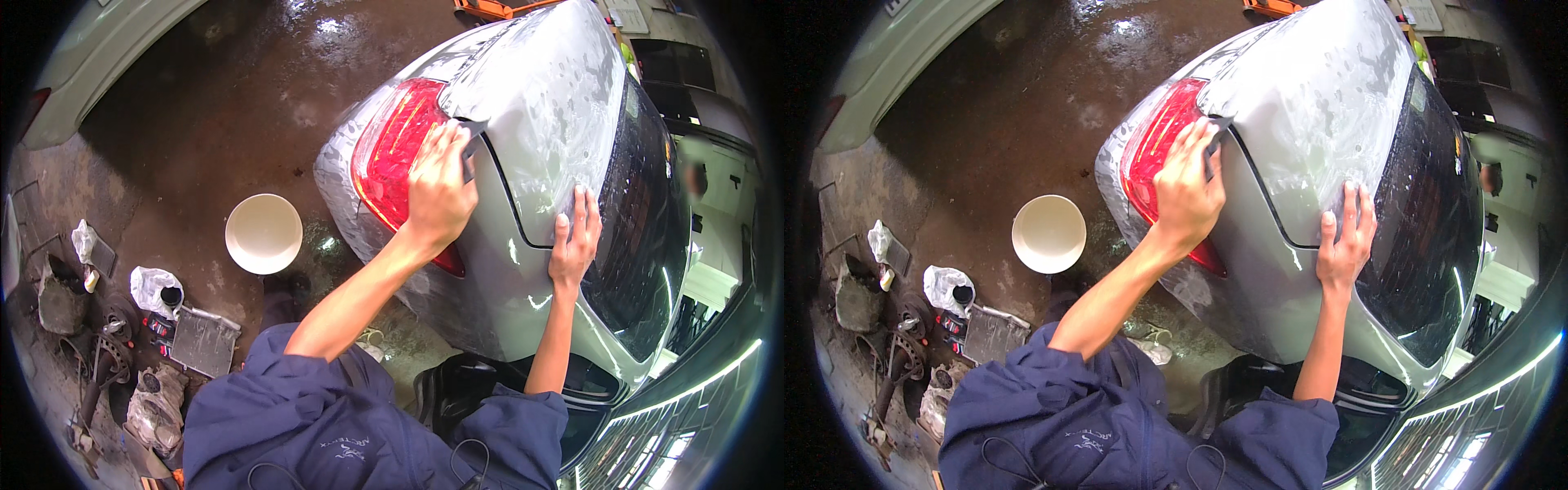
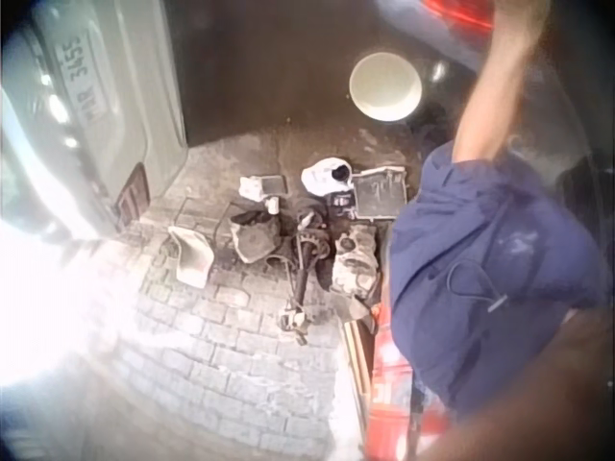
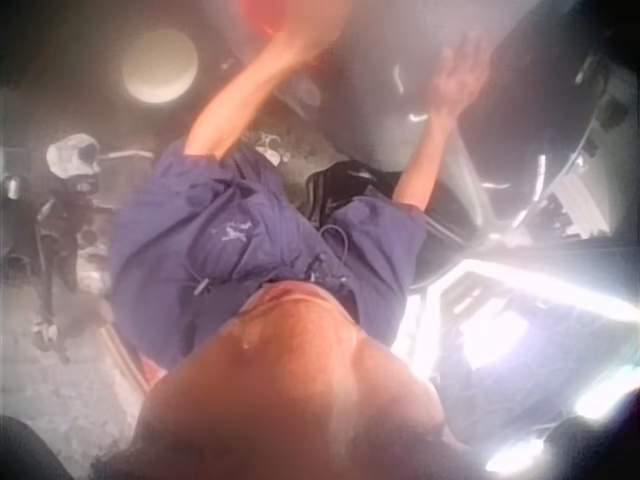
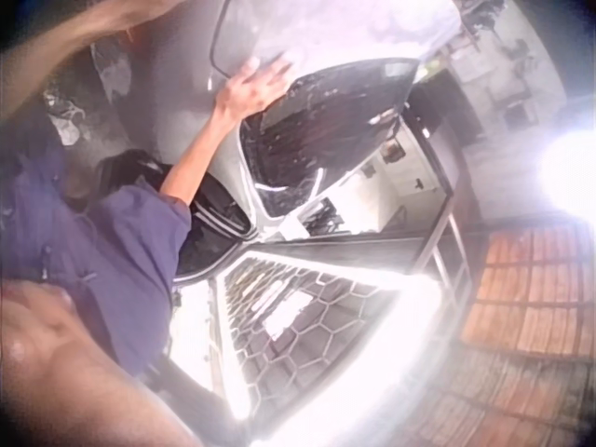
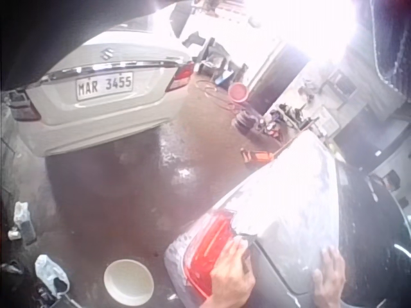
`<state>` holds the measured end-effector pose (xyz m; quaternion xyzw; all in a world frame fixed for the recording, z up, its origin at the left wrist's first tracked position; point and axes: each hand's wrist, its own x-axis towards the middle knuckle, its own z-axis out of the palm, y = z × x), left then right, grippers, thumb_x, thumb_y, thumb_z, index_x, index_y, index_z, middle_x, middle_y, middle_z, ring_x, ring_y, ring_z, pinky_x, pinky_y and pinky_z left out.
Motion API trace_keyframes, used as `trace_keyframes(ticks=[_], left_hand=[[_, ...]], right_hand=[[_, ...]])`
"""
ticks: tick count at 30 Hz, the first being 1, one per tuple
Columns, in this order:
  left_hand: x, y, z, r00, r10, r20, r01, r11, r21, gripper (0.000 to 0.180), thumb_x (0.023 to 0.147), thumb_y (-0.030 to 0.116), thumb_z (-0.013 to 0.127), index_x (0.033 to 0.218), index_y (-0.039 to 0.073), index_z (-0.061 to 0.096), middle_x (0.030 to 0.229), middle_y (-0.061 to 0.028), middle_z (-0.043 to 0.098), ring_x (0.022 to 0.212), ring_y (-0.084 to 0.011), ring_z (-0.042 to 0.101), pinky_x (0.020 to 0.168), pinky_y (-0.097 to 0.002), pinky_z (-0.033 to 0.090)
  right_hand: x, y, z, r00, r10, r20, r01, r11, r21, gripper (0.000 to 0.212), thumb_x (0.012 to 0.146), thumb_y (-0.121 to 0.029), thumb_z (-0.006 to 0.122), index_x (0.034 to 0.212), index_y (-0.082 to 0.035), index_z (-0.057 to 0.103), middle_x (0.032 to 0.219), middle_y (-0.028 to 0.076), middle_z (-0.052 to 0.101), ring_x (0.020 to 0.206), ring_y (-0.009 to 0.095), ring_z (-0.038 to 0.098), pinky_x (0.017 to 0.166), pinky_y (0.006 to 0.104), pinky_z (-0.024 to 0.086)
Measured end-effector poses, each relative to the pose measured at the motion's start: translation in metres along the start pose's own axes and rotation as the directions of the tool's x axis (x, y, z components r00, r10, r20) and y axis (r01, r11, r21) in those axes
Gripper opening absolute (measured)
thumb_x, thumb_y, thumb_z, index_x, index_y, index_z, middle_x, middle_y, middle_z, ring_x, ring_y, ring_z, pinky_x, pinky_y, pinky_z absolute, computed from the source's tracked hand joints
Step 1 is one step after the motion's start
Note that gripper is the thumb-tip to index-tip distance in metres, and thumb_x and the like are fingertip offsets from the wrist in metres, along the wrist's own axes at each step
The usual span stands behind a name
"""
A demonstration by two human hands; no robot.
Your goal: The person sands the rear quarter panel and trunk area of a silver car using a sanding block. They repeatedly dip the sanding block into a white bucket of water and continue sanding the wet surface around the taillight and rear bumper.
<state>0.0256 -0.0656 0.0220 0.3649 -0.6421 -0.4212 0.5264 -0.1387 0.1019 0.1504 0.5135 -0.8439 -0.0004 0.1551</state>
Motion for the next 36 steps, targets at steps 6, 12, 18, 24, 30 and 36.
trace_keyframes(ticks=[6, 12, 18, 24, 30, 36], left_hand=[[-0.006, 0.001, 0.003, 0.999, -0.015, -0.050, 0.016, 1.000, 0.020, 0.027, 0.093, -0.004, 0.065, 0.120, -0.010, 0.068, 0.126, -0.0285, 0.070, 0.123, -0.0411, 0.066, 0.107, -0.0469, 0.052], [-0.028, 0.002, -0.005, 0.998, 0.056, -0.001, -0.056, 0.998, 0.009, 0.037, 0.087, -0.003, 0.069, 0.123, -0.008, 0.068, 0.127, -0.0292, 0.069, 0.126, -0.0460, 0.063, 0.111, -0.0474, 0.049], [-0.026, 0.003, -0.009, 0.998, 0.051, 0.023, -0.050, 0.996, -0.077, 0.035, 0.090, -0.006, 0.067, 0.126, -0.005, 0.067, 0.131, -0.0270, 0.068, 0.128, -0.0417, 0.063, 0.112, -0.0477, 0.048], [-0.007, 0.000, 0.001, 1.000, 0.011, -0.013, -0.012, 0.998, -0.067, 0.034, 0.094, -0.003, 0.067, 0.128, -0.005, 0.066, 0.132, -0.0267, 0.067, 0.129, -0.0435, 0.062, 0.113, -0.0481, 0.047], [0.002, -0.005, -0.004, 0.999, 0.042, -0.009, -0.042, 0.997, -0.068, 0.033, 0.098, 0.003, 0.065, 0.130, -0.005, 0.066, 0.128, -0.0279, 0.068, 0.124, -0.0428, 0.065, 0.109, -0.0464, 0.051], [0.002, -0.020, -0.061, 0.876, -0.459, -0.147, 0.396, 0.860, -0.321, 0.035, 0.108, 0.018, 0.061, 0.137, -0.002, 0.065, 0.114, -0.0137, 0.076, 0.095, -0.0114, 0.068, 0.085, -0.0275, 0.056]], right_hand=[[0.001, 0.003, 0.001, 1.000, -0.014, -0.013, 0.014, 1.000, -0.013, 0.057, 0.104, -0.042, 0.051, 0.151, -0.011, 0.055, 0.154, 0.020, 0.050, 0.141, 0.042, 0.046, 0.120, 0.0510, 0.033], [-0.001, 0.005, 0.000, 1.000, -0.005, -0.018, 0.004, 1.000, -0.011, 0.058, 0.104, -0.043, 0.051, 0.151, -0.011, 0.055, 0.155, 0.020, 0.050, 0.141, 0.042, 0.046, 0.119, 0.0514, 0.034], [-0.004, 0.006, 0.001, 1.000, 0.008, -0.013, -0.008, 1.000, -0.019, 0.057, 0.104, -0.044, 0.051, 0.151, -0.012, 0.055, 0.155, 0.020, 0.049, 0.142, 0.043, 0.045, 0.120, 0.0517, 0.033], [-0.002, 0.003, 0.002, 1.000, 0.016, -0.009, -0.016, 1.000, -0.004, 0.057, 0.104, -0.044, 0.051, 0.151, -0.012, 0.056, 0.155, 0.020, 0.049, 0.142, 0.043, 0.045, 0.120, 0.0515, 0.034], [0.001, 0.001, 0.004, 1.000, -0.008, -0.023, 0.008, 1.000, 0.001, 0.056, 0.104, -0.043, 0.051, 0.150, -0.011, 0.056, 0.154, 0.021, 0.050, 0.140, 0.043, 0.047, 0.119, 0.0510, 0.035], [-0.004, 0.008, 0.000, 1.000, 0.008, -0.019, -0.009, 1.000, -0.017, 0.056, 0.104, -0.044, 0.052, 0.150, -0.011, 0.057, 0.153, 0.021, 0.051, 0.140, 0.043, 0.047, 0.119, 0.0508, 0.035]])
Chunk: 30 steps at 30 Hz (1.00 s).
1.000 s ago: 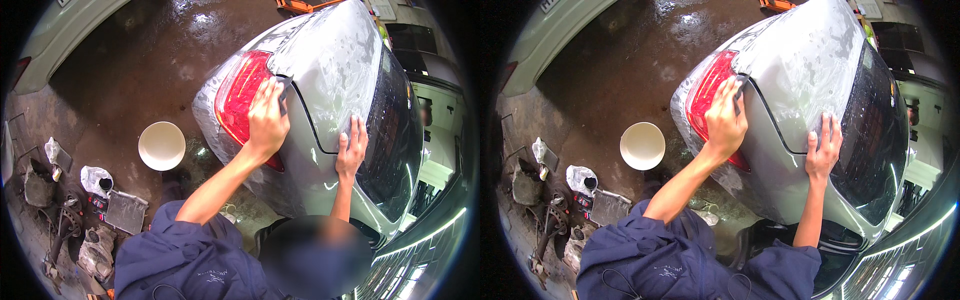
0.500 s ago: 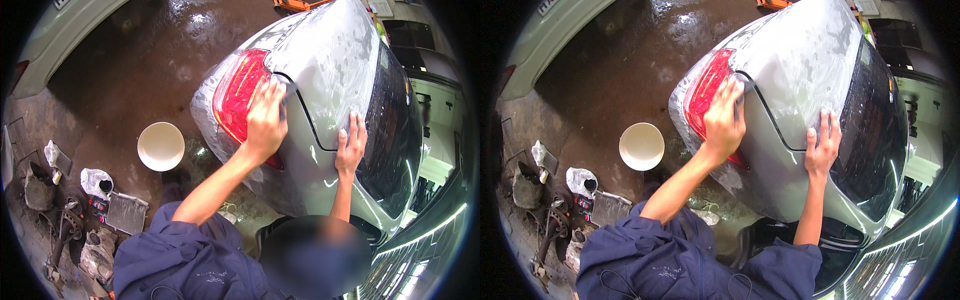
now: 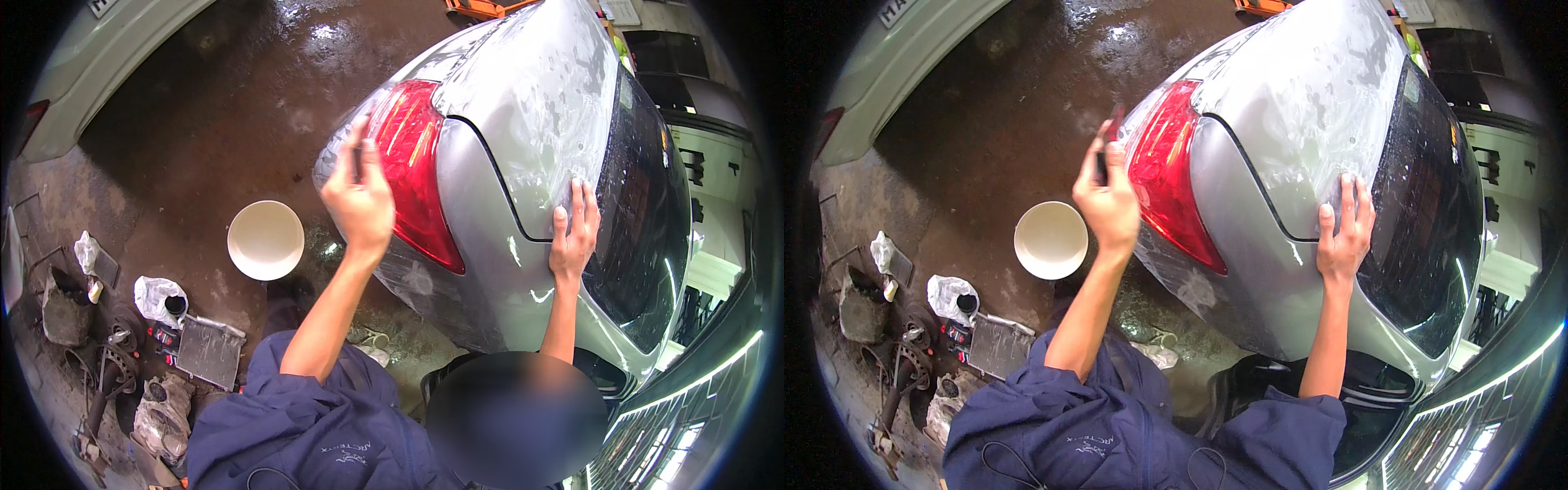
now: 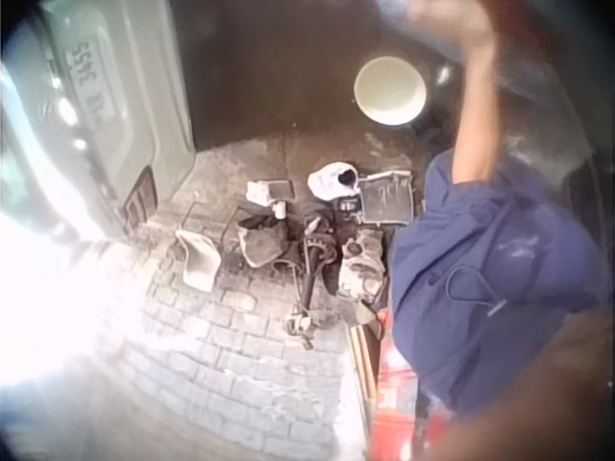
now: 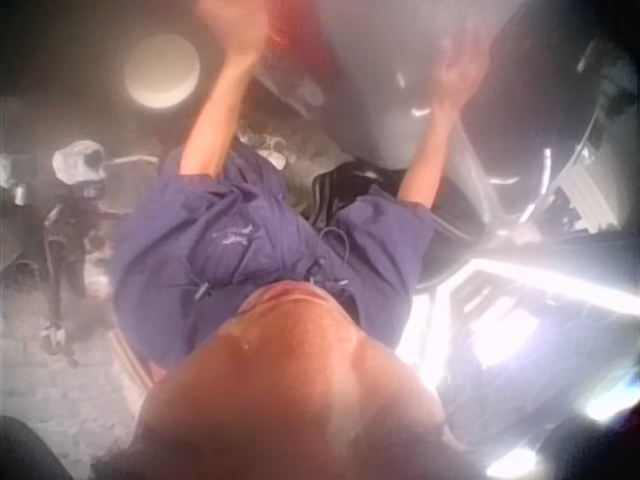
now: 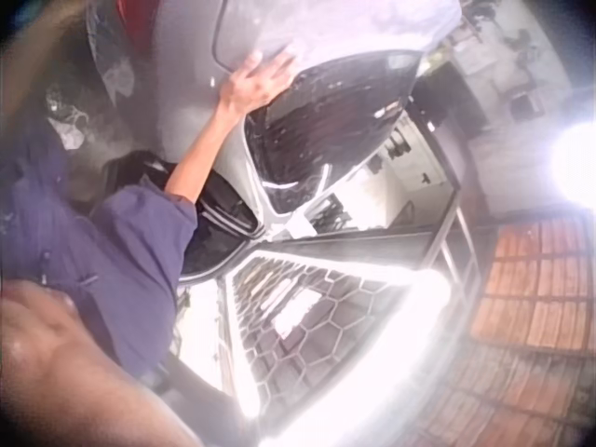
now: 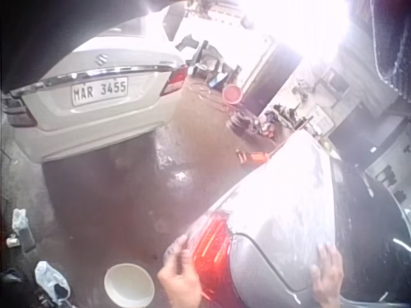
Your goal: The person sands the rear quarter panel and trunk area of a silver car using a sanding block. They repeatedly dip the sanding block into a white bucket of water and continue sanding the wet surface around the taillight and rear bumper.
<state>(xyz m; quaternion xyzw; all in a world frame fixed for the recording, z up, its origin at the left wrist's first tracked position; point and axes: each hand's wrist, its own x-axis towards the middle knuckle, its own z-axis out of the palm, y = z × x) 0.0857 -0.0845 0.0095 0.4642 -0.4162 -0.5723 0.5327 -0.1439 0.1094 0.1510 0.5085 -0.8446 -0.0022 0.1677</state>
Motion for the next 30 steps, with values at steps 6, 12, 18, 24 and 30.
trace_keyframes(ticks=[6, 12, 18, 24, 30], left_hand=[[-0.007, 0.005, 0.033, 0.979, 0.174, 0.102, -0.182, 0.981, 0.074, 0.029, 0.104, 0.016, 0.066, 0.131, 0.005, 0.072, 0.126, -0.0148, 0.074, 0.117, -0.0221, 0.070, 0.100, -0.0367, 0.055], [-0.058, 0.000, 0.041, 0.875, 0.300, 0.379, -0.445, 0.806, 0.390, 0.048, 0.093, 0.001, 0.064, 0.140, -0.008, 0.058, 0.138, -0.0274, 0.064, 0.136, -0.0421, 0.055, 0.120, -0.0504, 0.036], [-0.038, -0.008, 0.050, 0.914, 0.260, 0.311, -0.338, 0.913, 0.229, 0.043, 0.093, -0.002, 0.064, 0.137, -0.006, 0.061, 0.136, -0.0258, 0.065, 0.136, -0.0401, 0.056, 0.115, -0.0470, 0.044], [-0.025, -0.006, 0.056, 0.928, 0.204, 0.311, -0.262, 0.952, 0.157, 0.044, 0.092, -0.009, 0.064, 0.136, -0.005, 0.062, 0.137, -0.0241, 0.065, 0.136, -0.0392, 0.057, 0.116, -0.0446, 0.046], [-0.035, -0.008, 0.047, 0.916, 0.239, 0.322, -0.309, 0.932, 0.188, 0.043, 0.092, -0.008, 0.064, 0.135, -0.004, 0.063, 0.137, -0.0241, 0.065, 0.135, -0.0398, 0.057, 0.116, -0.0444, 0.045]], right_hand=[[0.004, -0.004, 0.004, 1.000, -0.003, 0.004, 0.003, 1.000, 0.022, 0.057, 0.104, -0.044, 0.051, 0.150, -0.011, 0.056, 0.153, 0.020, 0.051, 0.141, 0.042, 0.046, 0.119, 0.0507, 0.035], [0.001, -0.003, 0.000, 1.000, -0.002, -0.001, 0.002, 1.000, 0.012, 0.056, 0.105, -0.042, 0.051, 0.151, -0.011, 0.056, 0.153, 0.020, 0.051, 0.141, 0.042, 0.046, 0.119, 0.0506, 0.034], [0.003, -0.007, 0.002, 1.000, -0.006, 0.011, 0.006, 1.000, 0.015, 0.057, 0.104, -0.042, 0.050, 0.150, -0.009, 0.056, 0.154, 0.021, 0.050, 0.142, 0.042, 0.045, 0.119, 0.0508, 0.034], [0.003, -0.008, 0.002, 1.000, 0.002, 0.008, -0.002, 1.000, 0.017, 0.057, 0.105, -0.042, 0.050, 0.151, -0.009, 0.055, 0.154, 0.021, 0.050, 0.143, 0.043, 0.045, 0.120, 0.0513, 0.033], [0.005, -0.005, 0.003, 1.000, -0.006, 0.005, 0.006, 1.000, 0.011, 0.056, 0.105, -0.042, 0.050, 0.151, -0.009, 0.055, 0.154, 0.021, 0.050, 0.143, 0.043, 0.044, 0.120, 0.0514, 0.032]])
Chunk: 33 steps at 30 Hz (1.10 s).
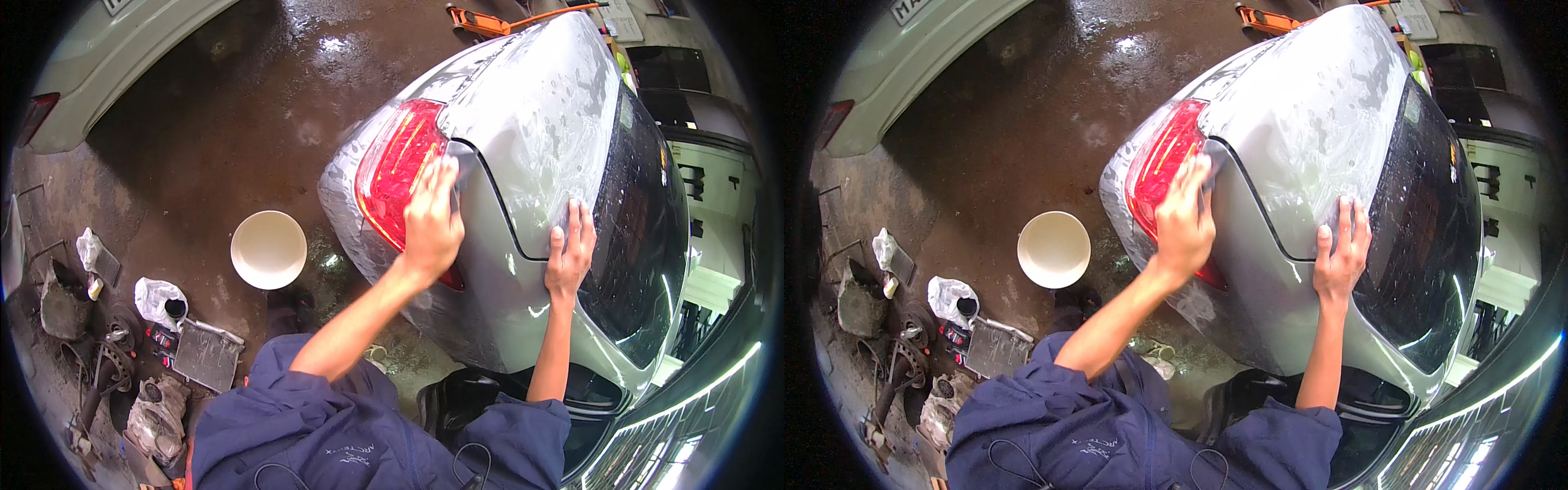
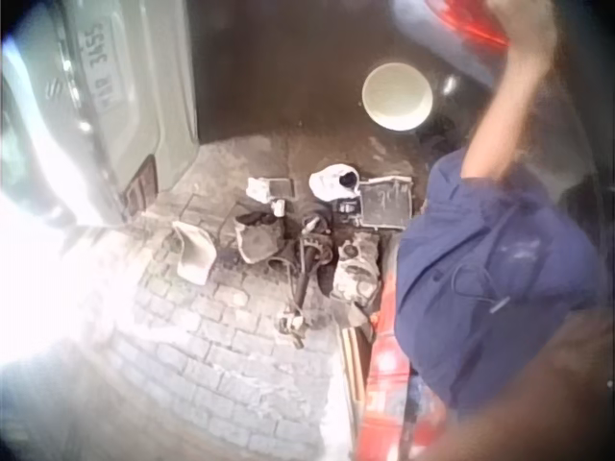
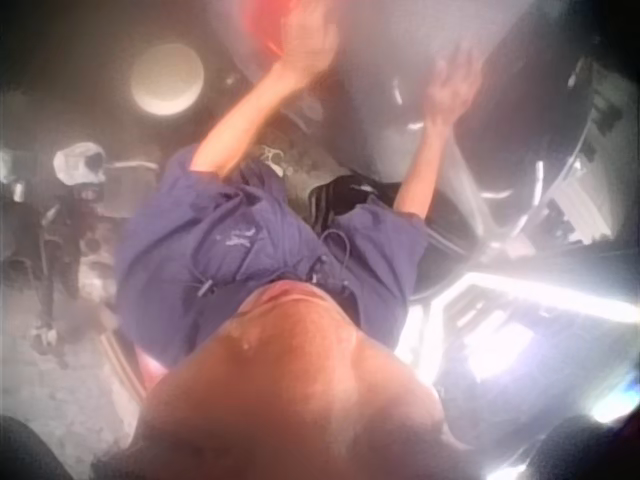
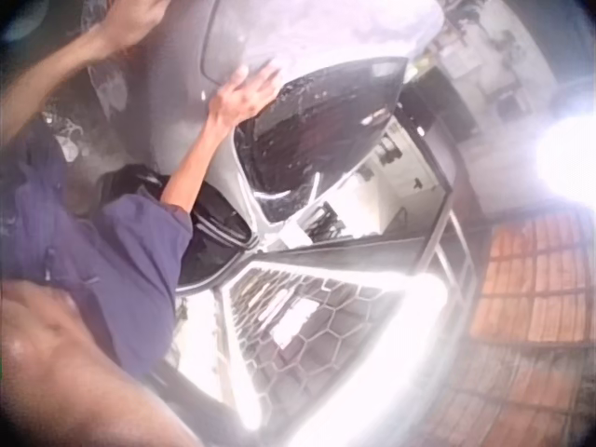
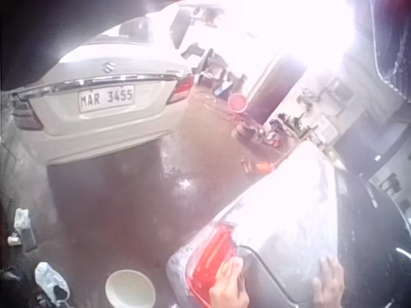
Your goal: The person sands the rear quarter panel and trunk area of a silver car using a sanding block. They repeatedly dip the sanding block into a white bucket of water and continue sanding the wet surface around the taillight and rear bumper.
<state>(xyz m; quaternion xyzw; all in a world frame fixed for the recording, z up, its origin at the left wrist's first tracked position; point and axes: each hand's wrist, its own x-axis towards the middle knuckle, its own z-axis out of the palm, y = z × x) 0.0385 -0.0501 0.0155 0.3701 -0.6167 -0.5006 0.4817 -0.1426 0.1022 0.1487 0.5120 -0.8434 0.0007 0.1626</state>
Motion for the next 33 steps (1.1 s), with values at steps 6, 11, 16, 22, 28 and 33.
trace_keyframes(ticks=[6, 11, 16, 22, 28, 33], left_hand=[[-0.035, -0.006, -0.013, 0.985, 0.127, 0.115, -0.138, 0.986, 0.092, 0.048, 0.091, -0.004, 0.064, 0.138, -0.005, 0.060, 0.139, -0.0259, 0.063, 0.135, -0.0409, 0.057, 0.116, -0.0474, 0.044], [0.001, -0.006, 0.001, 0.981, 0.183, 0.072, -0.190, 0.975, 0.113, 0.054, 0.088, -0.009, 0.061, 0.142, -0.005, 0.058, 0.144, -0.0261, 0.059, 0.140, -0.0404, 0.053, 0.120, -0.0484, 0.039], [-0.013, -0.002, -0.009, 0.977, 0.198, 0.078, -0.206, 0.972, 0.116, 0.049, 0.091, -0.006, 0.061, 0.140, -0.004, 0.059, 0.142, -0.0276, 0.060, 0.137, -0.0409, 0.055, 0.119, -0.0492, 0.039], [-0.017, -0.012, -0.020, 0.971, 0.214, 0.107, -0.221, 0.973, 0.063, 0.039, 0.096, 0.000, 0.063, 0.135, -0.003, 0.063, 0.138, -0.0241, 0.064, 0.135, -0.0408, 0.057, 0.116, -0.0458, 0.044], [0.005, -0.007, -0.010, 0.995, 0.065, 0.080, -0.071, 0.995, 0.076, 0.035, 0.096, -0.002, 0.063, 0.131, -0.006, 0.065, 0.133, -0.0252, 0.067, 0.133, -0.0405, 0.059, 0.114, -0.0453, 0.045], [0.014, -0.009, -0.006, 0.995, 0.053, 0.079, -0.058, 0.997, 0.058, 0.042, 0.092, -0.007, 0.064, 0.134, -0.005, 0.064, 0.137, -0.0261, 0.065, 0.137, -0.0398, 0.056, 0.117, -0.0446, 0.043]], right_hand=[[-0.005, 0.002, -0.001, 1.000, 0.014, 0.007, -0.014, 1.000, -0.007, 0.056, 0.105, -0.042, 0.051, 0.151, -0.010, 0.055, 0.154, 0.021, 0.050, 0.143, 0.044, 0.044, 0.120, 0.0518, 0.033], [-0.003, -0.001, 0.000, 1.000, 0.019, 0.010, -0.019, 1.000, 0.002, 0.055, 0.104, -0.041, 0.051, 0.150, -0.011, 0.055, 0.154, 0.021, 0.050, 0.142, 0.044, 0.044, 0.120, 0.0520, 0.033], [-0.003, 0.001, 0.001, 1.000, 0.018, -0.008, -0.018, 1.000, -0.005, 0.056, 0.104, -0.043, 0.051, 0.150, -0.011, 0.056, 0.154, 0.021, 0.050, 0.141, 0.044, 0.045, 0.119, 0.0524, 0.034], [-0.004, 0.002, -0.001, 1.000, 0.011, -0.015, -0.012, 1.000, -0.011, 0.056, 0.104, -0.044, 0.051, 0.150, -0.012, 0.056, 0.153, 0.021, 0.051, 0.140, 0.045, 0.046, 0.119, 0.0530, 0.035], [-0.001, -0.002, 0.002, 1.000, 0.009, -0.019, -0.009, 1.000, -0.002, 0.056, 0.104, -0.044, 0.051, 0.149, -0.011, 0.056, 0.152, 0.022, 0.052, 0.140, 0.043, 0.047, 0.119, 0.0526, 0.035], [-0.004, -0.002, 0.001, 1.000, 0.014, -0.005, -0.015, 1.000, -0.018, 0.055, 0.105, -0.043, 0.049, 0.150, -0.011, 0.056, 0.154, 0.020, 0.051, 0.141, 0.041, 0.047, 0.120, 0.0508, 0.034]])
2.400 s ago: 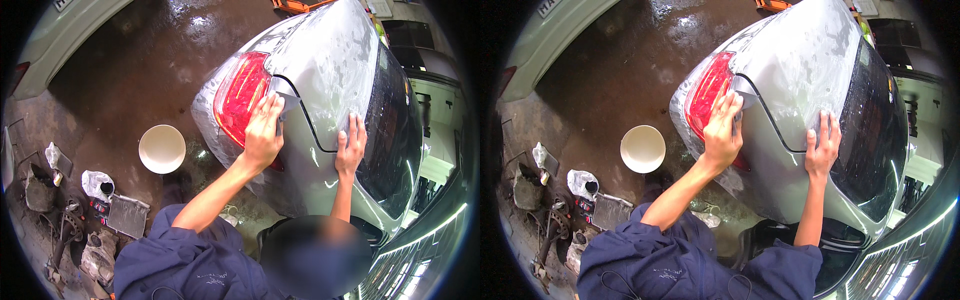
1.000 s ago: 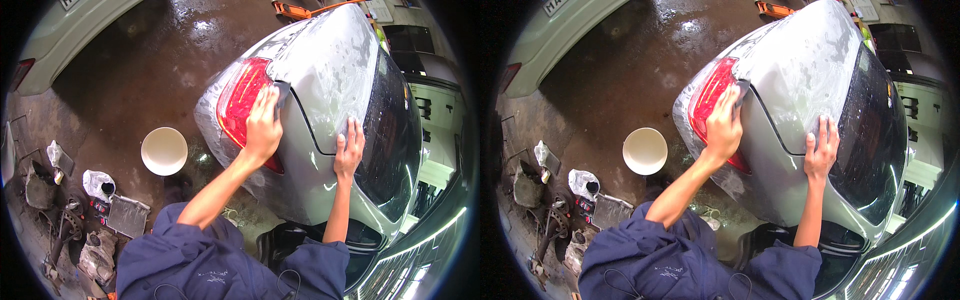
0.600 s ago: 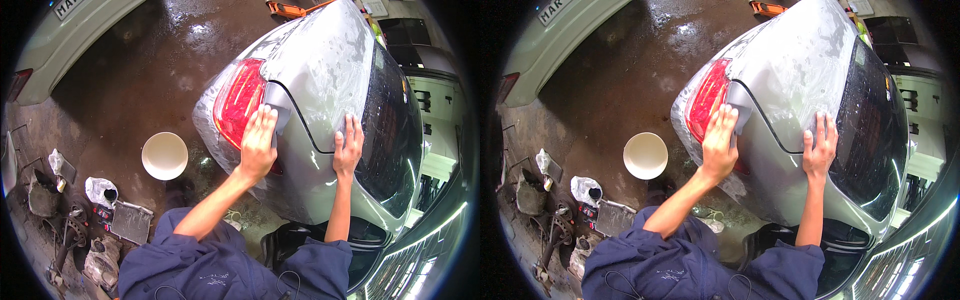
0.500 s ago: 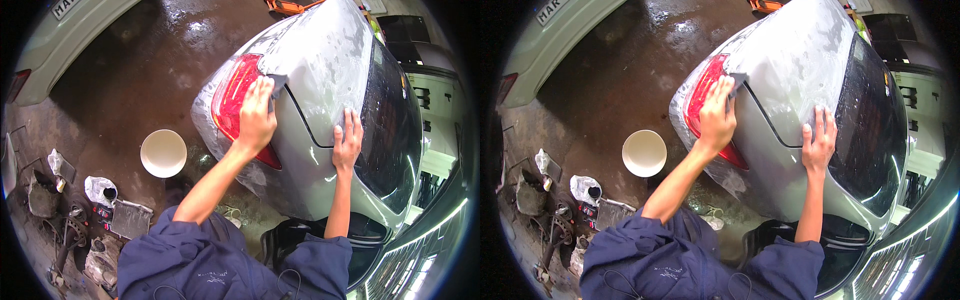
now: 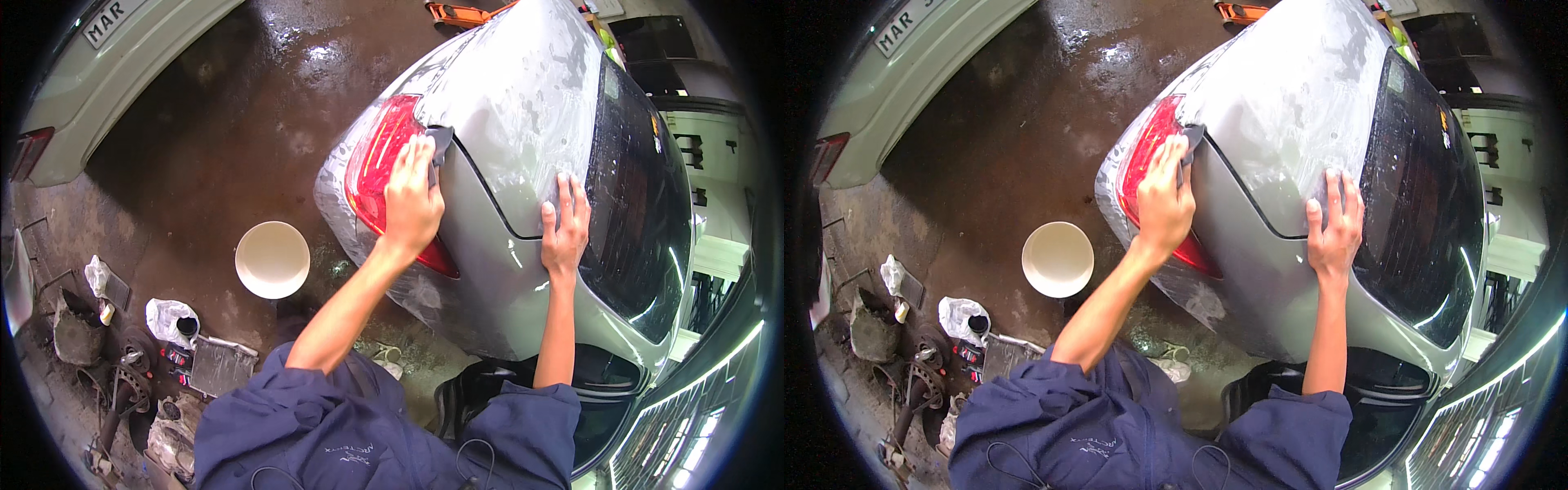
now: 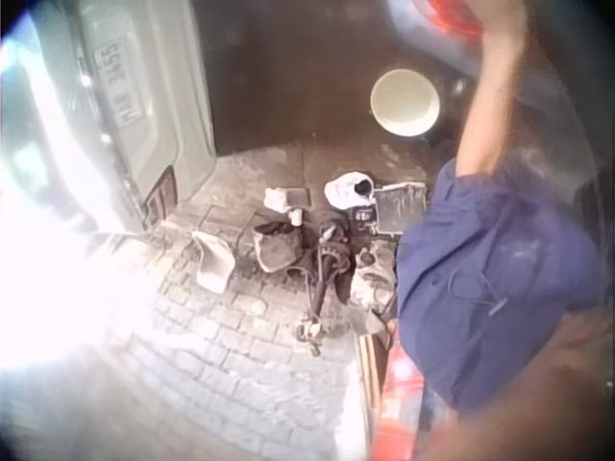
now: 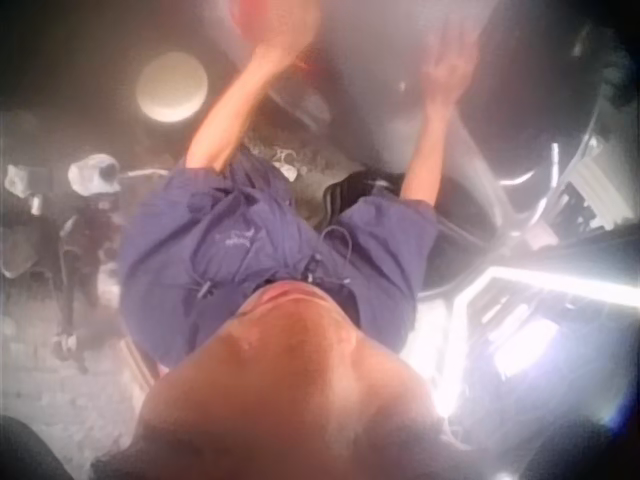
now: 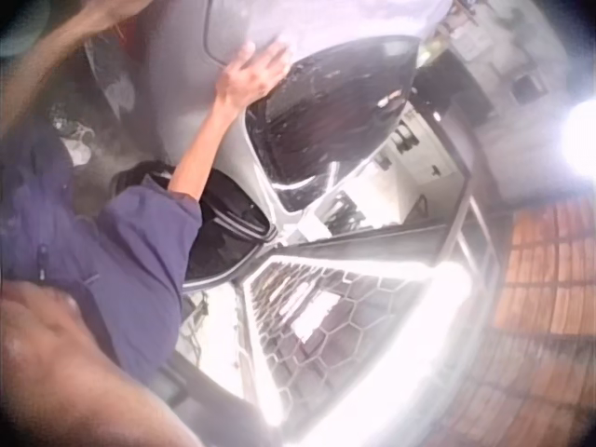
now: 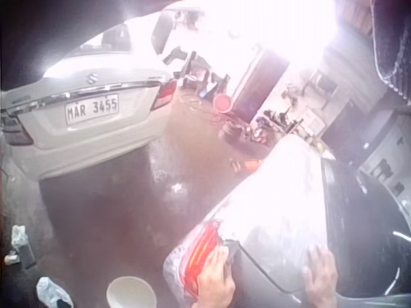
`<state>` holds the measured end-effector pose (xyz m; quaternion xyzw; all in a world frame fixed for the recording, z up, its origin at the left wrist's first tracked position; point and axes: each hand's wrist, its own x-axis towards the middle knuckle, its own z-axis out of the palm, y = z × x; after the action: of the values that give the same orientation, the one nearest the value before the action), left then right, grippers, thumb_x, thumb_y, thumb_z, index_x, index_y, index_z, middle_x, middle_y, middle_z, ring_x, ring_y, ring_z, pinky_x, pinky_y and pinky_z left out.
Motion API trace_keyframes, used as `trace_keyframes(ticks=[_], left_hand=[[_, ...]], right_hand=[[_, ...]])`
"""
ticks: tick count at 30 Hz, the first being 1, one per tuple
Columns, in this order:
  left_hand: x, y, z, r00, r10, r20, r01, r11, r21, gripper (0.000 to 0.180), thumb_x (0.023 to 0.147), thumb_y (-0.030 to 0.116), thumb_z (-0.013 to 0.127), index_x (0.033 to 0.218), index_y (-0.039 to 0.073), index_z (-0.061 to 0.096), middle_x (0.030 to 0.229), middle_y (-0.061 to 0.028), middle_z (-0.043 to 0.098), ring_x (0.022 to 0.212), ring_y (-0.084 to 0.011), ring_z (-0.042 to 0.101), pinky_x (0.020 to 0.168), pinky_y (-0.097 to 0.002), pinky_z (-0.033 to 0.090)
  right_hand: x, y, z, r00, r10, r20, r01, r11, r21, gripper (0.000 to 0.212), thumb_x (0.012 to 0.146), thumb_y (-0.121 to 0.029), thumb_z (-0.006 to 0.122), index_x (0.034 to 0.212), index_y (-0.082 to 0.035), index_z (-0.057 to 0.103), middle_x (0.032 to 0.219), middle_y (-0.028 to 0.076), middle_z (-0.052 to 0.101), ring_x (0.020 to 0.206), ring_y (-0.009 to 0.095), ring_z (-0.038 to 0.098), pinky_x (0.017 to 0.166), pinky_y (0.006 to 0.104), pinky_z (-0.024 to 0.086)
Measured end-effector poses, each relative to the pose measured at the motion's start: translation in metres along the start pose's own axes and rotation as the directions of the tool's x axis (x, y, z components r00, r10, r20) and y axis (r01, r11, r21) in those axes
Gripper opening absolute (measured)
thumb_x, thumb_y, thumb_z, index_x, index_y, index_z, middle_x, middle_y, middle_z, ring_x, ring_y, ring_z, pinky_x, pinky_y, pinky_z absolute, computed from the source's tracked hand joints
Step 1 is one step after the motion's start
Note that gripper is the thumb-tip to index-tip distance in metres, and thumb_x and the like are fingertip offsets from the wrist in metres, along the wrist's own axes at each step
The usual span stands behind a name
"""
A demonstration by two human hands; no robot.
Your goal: The person sands the rear quarter panel and trunk area of a silver car using a sanding block. They repeatedly dip the sanding block into a white bucket of water and continue sanding the wet surface around the taillight and rear bumper.
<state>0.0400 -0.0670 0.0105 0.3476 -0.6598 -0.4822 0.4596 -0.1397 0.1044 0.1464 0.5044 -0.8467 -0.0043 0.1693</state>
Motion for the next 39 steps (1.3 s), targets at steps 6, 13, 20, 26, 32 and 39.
trace_keyframes(ticks=[6, 13, 20, 26, 32, 39], left_hand=[[-0.022, -0.003, -0.015, 0.993, 0.110, 0.031, -0.110, 0.994, 0.012, 0.037, 0.099, 0.003, 0.062, 0.136, 0.000, 0.065, 0.137, -0.0243, 0.065, 0.138, -0.0343, 0.056, 0.117, -0.0411, 0.043], [0.033, 0.019, -0.061, 0.964, -0.227, -0.136, 0.177, 0.936, -0.304, 0.034, 0.102, 0.001, 0.058, 0.135, 0.002, 0.066, 0.135, -0.0199, 0.069, 0.128, -0.0315, 0.065, 0.109, -0.0361, 0.048], [0.010, 0.016, -0.040, 0.993, -0.030, -0.119, 0.019, 0.996, -0.091, 0.050, 0.086, -0.012, 0.058, 0.134, -0.001, 0.065, 0.137, -0.0252, 0.065, 0.134, -0.0369, 0.060, 0.117, -0.0422, 0.043], [0.019, 0.009, -0.050, 0.996, 0.040, -0.084, -0.042, 0.999, -0.019, 0.044, 0.091, -0.004, 0.066, 0.135, -0.002, 0.065, 0.138, -0.0238, 0.065, 0.132, -0.0376, 0.061, 0.116, -0.0443, 0.044], [0.006, -0.010, -0.016, 0.986, 0.130, 0.100, -0.141, 0.983, 0.113, 0.042, 0.097, 0.007, 0.069, 0.137, -0.003, 0.063, 0.141, -0.0271, 0.061, 0.139, -0.0394, 0.054, 0.118, -0.0447, 0.041], [0.010, -0.022, -0.025, 0.961, 0.204, 0.186, -0.221, 0.972, 0.076, 0.045, 0.098, 0.006, 0.067, 0.141, -0.006, 0.059, 0.142, -0.0256, 0.061, 0.139, -0.0387, 0.054, 0.119, -0.0448, 0.040]], right_hand=[[0.002, -0.002, 0.000, 1.000, -0.010, -0.025, 0.011, 1.000, 0.021, 0.054, 0.104, -0.042, 0.052, 0.149, -0.012, 0.057, 0.152, 0.021, 0.052, 0.140, 0.043, 0.047, 0.118, 0.0520, 0.035], [-0.004, 0.008, -0.005, 1.000, 0.012, -0.017, -0.013, 1.000, -0.024, 0.053, 0.104, -0.040, 0.053, 0.150, -0.013, 0.057, 0.153, 0.019, 0.052, 0.140, 0.042, 0.047, 0.119, 0.0510, 0.035], [0.002, 0.000, 0.004, 1.000, 0.013, -0.014, -0.013, 1.000, 0.028, 0.053, 0.104, -0.040, 0.053, 0.150, -0.013, 0.056, 0.154, 0.018, 0.052, 0.141, 0.041, 0.047, 0.120, 0.0509, 0.035], [-0.003, 0.006, -0.002, 1.000, 0.013, -0.007, -0.013, 1.000, -0.002, 0.054, 0.104, -0.040, 0.054, 0.150, -0.012, 0.057, 0.154, 0.018, 0.051, 0.140, 0.041, 0.048, 0.120, 0.0507, 0.035], [0.001, 0.002, 0.001, 1.000, 0.001, -0.012, -0.001, 1.000, 0.008, 0.055, 0.104, -0.041, 0.054, 0.151, -0.013, 0.056, 0.154, 0.018, 0.051, 0.140, 0.041, 0.048, 0.119, 0.0514, 0.036], [0.004, -0.003, 0.001, 1.000, 0.011, -0.029, -0.009, 0.999, 0.051, 0.054, 0.104, -0.041, 0.055, 0.151, -0.014, 0.056, 0.154, 0.019, 0.051, 0.140, 0.043, 0.047, 0.118, 0.0521, 0.037]])
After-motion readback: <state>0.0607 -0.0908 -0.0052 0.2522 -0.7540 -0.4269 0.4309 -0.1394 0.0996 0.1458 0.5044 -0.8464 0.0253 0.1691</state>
